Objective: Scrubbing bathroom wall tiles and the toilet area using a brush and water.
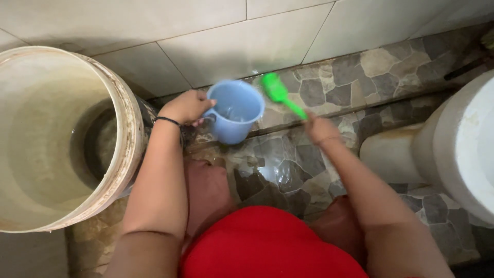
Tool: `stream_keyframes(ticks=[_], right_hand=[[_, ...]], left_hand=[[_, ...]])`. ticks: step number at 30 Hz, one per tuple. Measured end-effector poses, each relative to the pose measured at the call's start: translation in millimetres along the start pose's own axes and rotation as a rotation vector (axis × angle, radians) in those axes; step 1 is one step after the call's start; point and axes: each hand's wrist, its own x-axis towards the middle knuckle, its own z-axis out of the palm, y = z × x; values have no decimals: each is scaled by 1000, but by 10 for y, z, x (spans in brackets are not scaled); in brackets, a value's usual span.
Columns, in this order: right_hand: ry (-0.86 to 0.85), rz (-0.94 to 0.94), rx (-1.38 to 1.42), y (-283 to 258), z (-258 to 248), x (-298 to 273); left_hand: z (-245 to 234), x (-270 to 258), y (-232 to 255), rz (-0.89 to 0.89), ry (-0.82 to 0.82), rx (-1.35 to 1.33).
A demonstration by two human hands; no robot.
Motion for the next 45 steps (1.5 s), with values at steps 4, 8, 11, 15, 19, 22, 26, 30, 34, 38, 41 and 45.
stream_keyframes(ticks=[4,8,11,15,19,22,26,30,34,38,41,45], right_hand=[[-183,-360,-183,-689,262,-324],[-188,-394,-201,-507,54,-195],[16,20,-18,136,-76,131],[175,77,-31,457,-161,238],[-57,-119,-118,-188,610,375],[-233,-321,-115,-1275,126,-465],[-157,-260,-260,-384,230,201],[33,66,-66,321,-438,338],[75,149,-78,197,-270,341],[34,-234,-144,-439,541,218],[-84,-478,-157,-1039,222,-288],[-30,-149,-149,169,336,344]], left_hand=[[-55,-315,310,255,150,-338],[-41,-454,437,362,243,-469],[-30,-553,469,423,286,-520],[-30,-784,604,377,390,-397],[31,-825,636,428,654,-29],[-54,-1186,892,346,656,88],[-292,-1924,891,362,757,121],[-580,-2676,493,285,954,41],[-799,-2706,-465,164,962,-44],[-1052,-2311,-1792,41,837,-21],[-1221,-1911,-2754,-61,748,0],[-1413,-1466,-3636,-182,618,46]])
